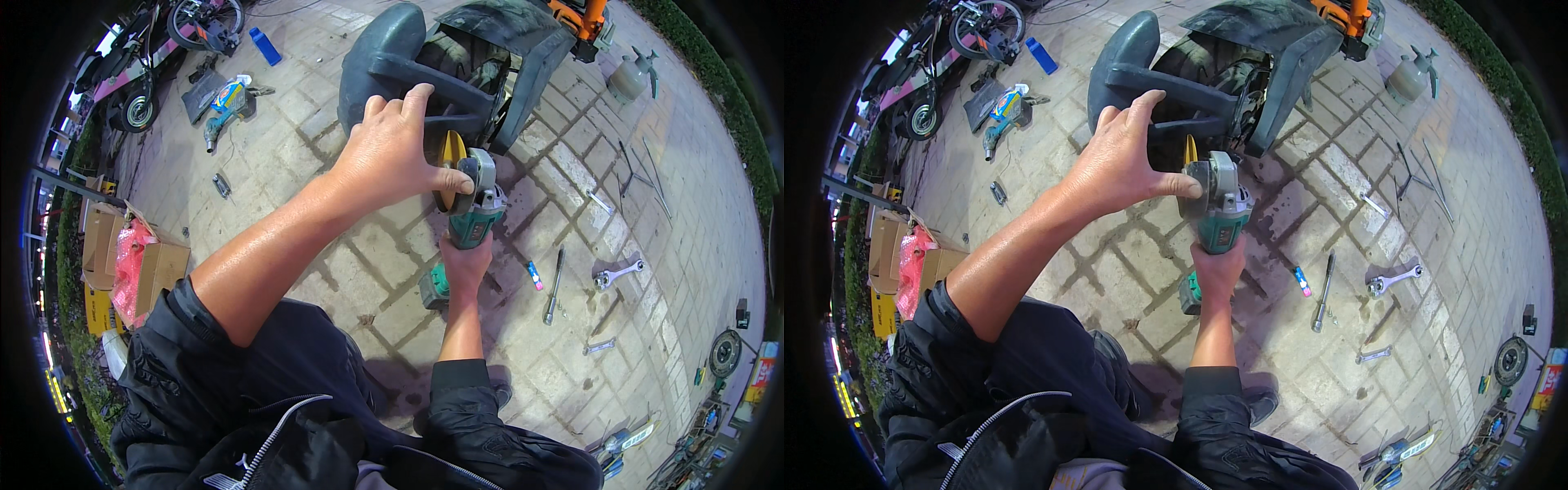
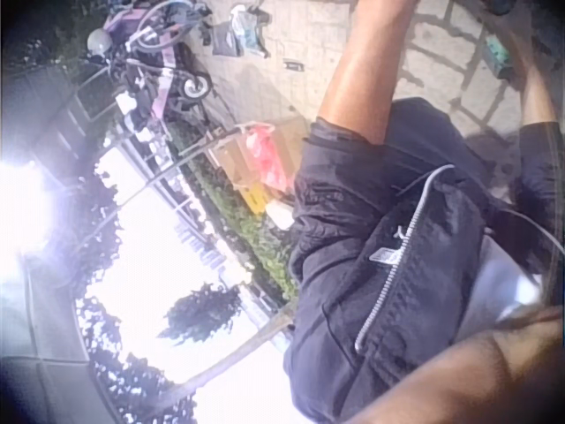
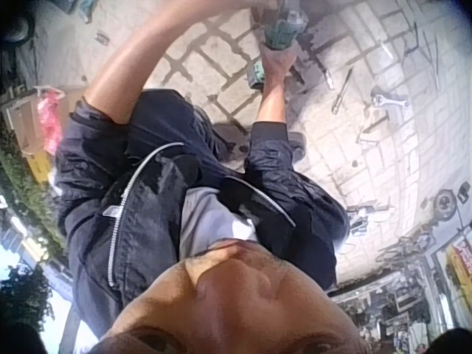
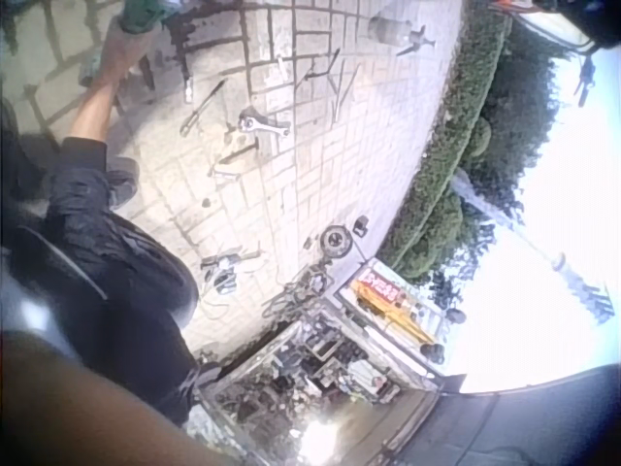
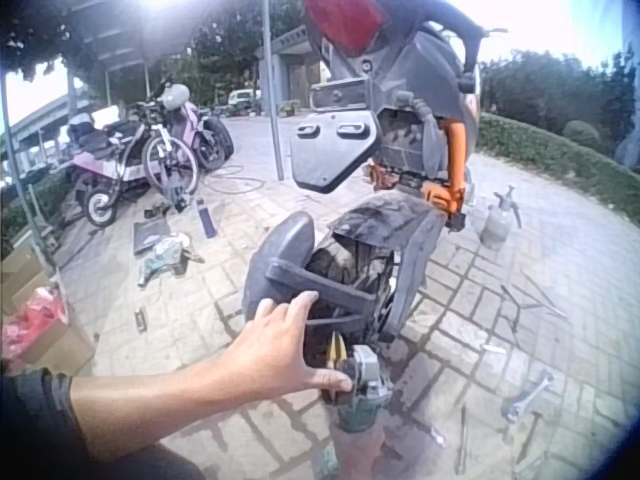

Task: The person cleans a small electrical component by hand, holds a power grinder, and aligns a mudguard on a scooter before coiling a cable.

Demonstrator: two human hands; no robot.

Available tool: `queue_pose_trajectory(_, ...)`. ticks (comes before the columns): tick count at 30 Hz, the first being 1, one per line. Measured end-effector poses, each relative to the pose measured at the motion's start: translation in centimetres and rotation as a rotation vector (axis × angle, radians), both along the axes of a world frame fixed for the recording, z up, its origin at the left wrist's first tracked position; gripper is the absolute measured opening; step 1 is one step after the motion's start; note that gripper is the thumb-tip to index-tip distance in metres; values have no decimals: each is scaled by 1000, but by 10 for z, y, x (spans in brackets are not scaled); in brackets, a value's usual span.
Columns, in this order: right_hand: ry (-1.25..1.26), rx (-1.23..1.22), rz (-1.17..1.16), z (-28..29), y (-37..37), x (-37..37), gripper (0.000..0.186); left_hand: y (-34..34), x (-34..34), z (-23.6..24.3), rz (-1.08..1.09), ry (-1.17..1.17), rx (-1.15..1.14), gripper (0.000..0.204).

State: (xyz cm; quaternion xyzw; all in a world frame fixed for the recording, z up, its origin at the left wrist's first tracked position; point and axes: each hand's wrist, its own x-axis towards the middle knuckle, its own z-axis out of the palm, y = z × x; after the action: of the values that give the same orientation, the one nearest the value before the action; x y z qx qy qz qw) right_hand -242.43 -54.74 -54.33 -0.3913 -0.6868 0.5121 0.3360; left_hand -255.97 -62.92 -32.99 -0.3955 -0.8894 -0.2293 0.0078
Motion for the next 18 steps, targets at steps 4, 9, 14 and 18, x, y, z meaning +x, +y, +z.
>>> queue_pose_trajectory(4,8,-20,8,3,0,0,46,0,0,1,-2,-4,-3,121)
queue_pose_trajectory(9,21,-45,22,4,-1,0,47,-1,-1,0,-6,-8,2,122)
queue_pose_trajectory(14,-26,-19,13,-2,1,1,48,-1,0,1,-12,-17,5,123)
queue_pose_trajectory(18,-13,12,22,-2,1,1,49,-1,0,3,-12,-39,-7,124)
